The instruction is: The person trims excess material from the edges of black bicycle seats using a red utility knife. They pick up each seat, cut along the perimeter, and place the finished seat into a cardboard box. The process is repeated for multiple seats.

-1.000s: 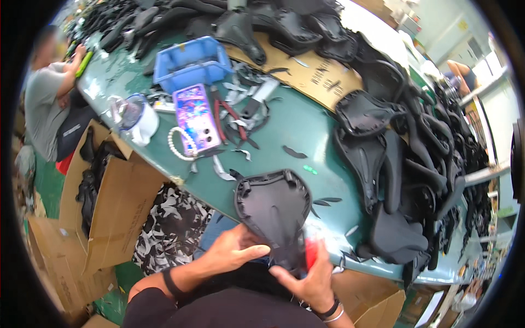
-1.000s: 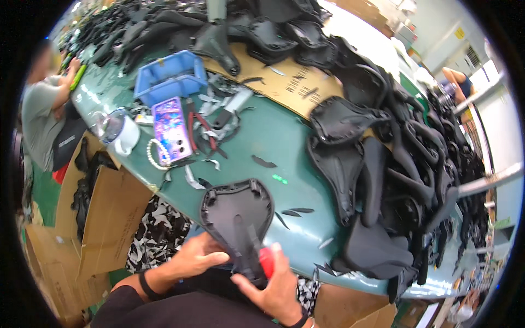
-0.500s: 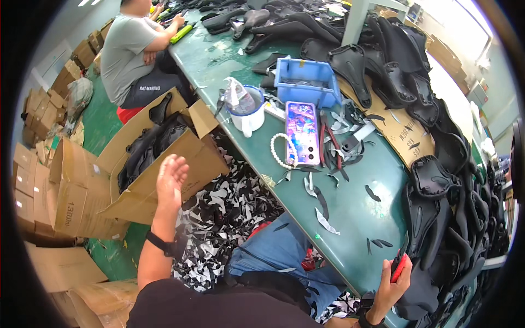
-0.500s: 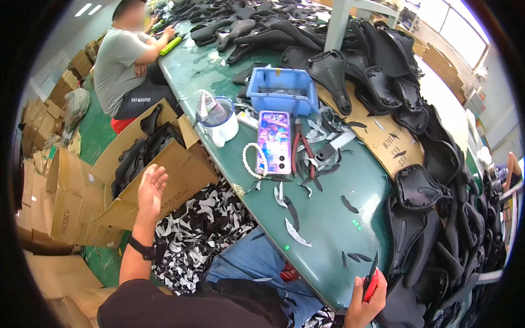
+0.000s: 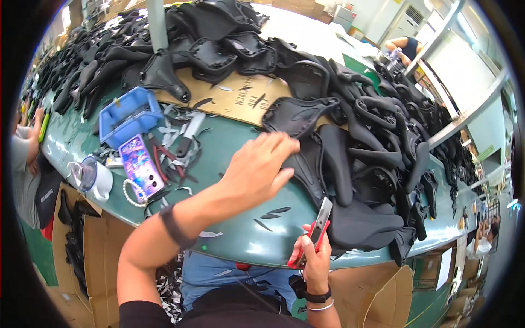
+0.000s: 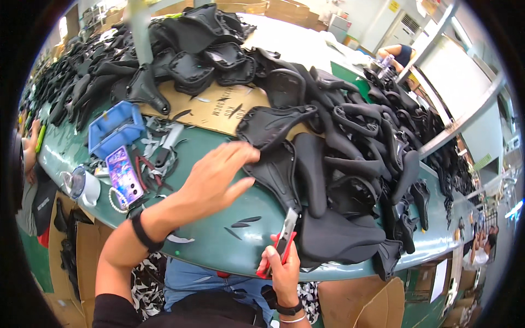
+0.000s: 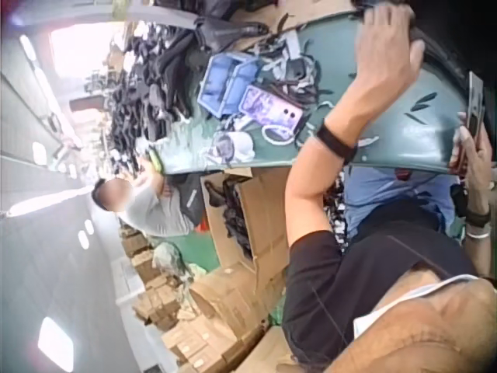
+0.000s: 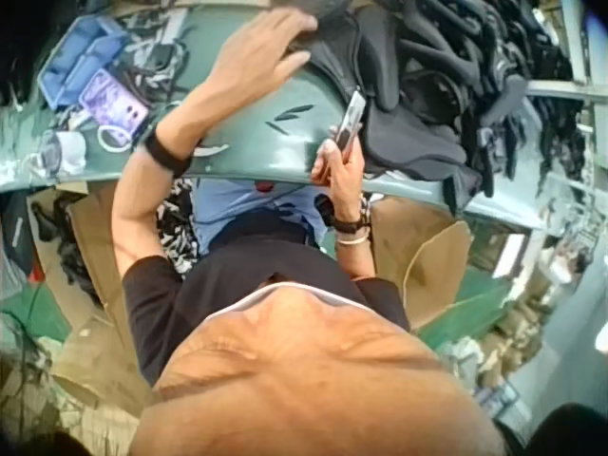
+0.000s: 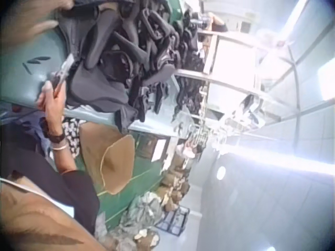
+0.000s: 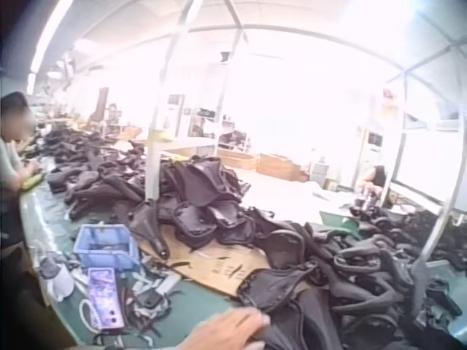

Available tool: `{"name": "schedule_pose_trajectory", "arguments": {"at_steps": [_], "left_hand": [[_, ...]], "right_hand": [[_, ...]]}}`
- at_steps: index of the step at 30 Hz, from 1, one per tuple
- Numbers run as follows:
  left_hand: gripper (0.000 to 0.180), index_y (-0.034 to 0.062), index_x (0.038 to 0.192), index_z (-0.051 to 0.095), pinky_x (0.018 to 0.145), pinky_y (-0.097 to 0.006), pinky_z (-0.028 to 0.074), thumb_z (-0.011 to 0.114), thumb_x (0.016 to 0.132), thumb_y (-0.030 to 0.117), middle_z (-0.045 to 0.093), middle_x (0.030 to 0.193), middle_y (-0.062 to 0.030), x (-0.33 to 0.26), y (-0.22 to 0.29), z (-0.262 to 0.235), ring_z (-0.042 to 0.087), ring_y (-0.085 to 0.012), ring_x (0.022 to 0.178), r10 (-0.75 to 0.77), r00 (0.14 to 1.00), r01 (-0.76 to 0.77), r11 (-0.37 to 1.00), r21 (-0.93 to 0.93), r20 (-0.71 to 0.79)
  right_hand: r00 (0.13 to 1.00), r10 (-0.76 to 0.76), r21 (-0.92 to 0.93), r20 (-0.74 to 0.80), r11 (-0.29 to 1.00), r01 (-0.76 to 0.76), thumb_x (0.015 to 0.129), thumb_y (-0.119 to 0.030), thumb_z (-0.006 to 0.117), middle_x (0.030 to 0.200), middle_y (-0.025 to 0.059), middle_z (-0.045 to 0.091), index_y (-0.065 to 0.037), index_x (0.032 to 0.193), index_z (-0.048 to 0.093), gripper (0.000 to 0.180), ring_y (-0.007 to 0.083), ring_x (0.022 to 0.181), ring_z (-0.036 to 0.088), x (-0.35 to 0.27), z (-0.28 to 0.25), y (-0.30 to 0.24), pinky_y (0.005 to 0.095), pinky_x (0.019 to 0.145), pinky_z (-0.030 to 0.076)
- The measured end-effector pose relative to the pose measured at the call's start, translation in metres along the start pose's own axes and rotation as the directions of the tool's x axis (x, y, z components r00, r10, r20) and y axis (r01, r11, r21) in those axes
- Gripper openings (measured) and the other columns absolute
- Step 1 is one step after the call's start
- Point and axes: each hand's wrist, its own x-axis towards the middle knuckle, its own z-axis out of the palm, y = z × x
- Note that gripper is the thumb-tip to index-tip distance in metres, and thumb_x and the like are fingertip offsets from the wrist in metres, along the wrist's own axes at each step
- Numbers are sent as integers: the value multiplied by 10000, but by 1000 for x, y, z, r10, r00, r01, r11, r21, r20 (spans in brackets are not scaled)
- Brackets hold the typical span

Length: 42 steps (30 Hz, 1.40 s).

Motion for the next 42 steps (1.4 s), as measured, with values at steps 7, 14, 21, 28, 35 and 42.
{"name": "schedule_pose_trajectory", "arguments": {"at_steps": [7, 14, 21, 28, 35, 42], "left_hand": [[495, 41, 1239, 537, 892, -429, 467, 645, 833, 302, 611, 1148, -199, 62, -49, 56, 594, -346, 1052, -315, 945, 296, 937, 189, 84], [393, -5, 1178, 596, 924, -398, 459, 657, 835, 175, 636, 1140, -171, -28, -12, -54, 613, -326, 1058, -175, 977, 193, 970, -147, 123], [500, 79, 1188, 591, 1064, -472, 324, 728, 707, 75, 495, 1360, -107, -165, -11, -56, 403, -330, 1315, -61, 877, 50, 998, 35, 477], [493, 86, 1017, 627, 948, -451, 407, 830, 622, 299, 535, 1236, -103, -181, 2, -17, 453, -332, 1246, -227, 967, 229, 973, -8, 120], [460, 92, 966, 645, 948, -447, 417, 841, 592, 275, 562, 1207, -80, -182, 1, -13, 481, -327, 1225, -254, 966, 257, 965, -58, 50], [466, 87, 949, 641, 946, -442, 428, 848, 569, 262, 579, 1194, -83, -184, -1, -13, 497, -329, 1218, -253, 967, 255, 963, -85, 31]], "right_hand": [[1000, -4, 140, 31, 990, -1, 920, -91, 564, 800, 82, 572, 33, 1219, 429, 350, 130, 573, 561, -3, -7, 12, 275, 515, 515], [982, -183, 296, 38, 941, 164, 929, -255, 587, 1025, 149, 574, -10, 1282, 400, 469, 198, 741, 616, -9, -24, 26, 330, 605, 559], [990, 91, -322, 112, 946, -51, 873, -95, 620, 962, 83, 667, -4, 1274, 493, 431, 123, 689, 598, -39, -27, 5, 262, 615, 505], [808, -254, -766, 532, 262, 587, 845, -46, 620, 856, 148, 614, -56, 1377, 422, 568, 281, 628, 619, -48, 9, -30, 355, 559, 499], [862, -10, -857, 506, -119, 502, 851, -69, 568, 710, 117, 470, -158, 1418, 393, 600, 288, 503, 535, -51, 27, -29, 408, 447, 439], [853, 205, -874, 480, 31, 485, 827, -120, 638, 736, 91, 521, -189, 1405, 426, 620, 282, 516, 565, -76, -12, -65, 400, 444, 441]]}}
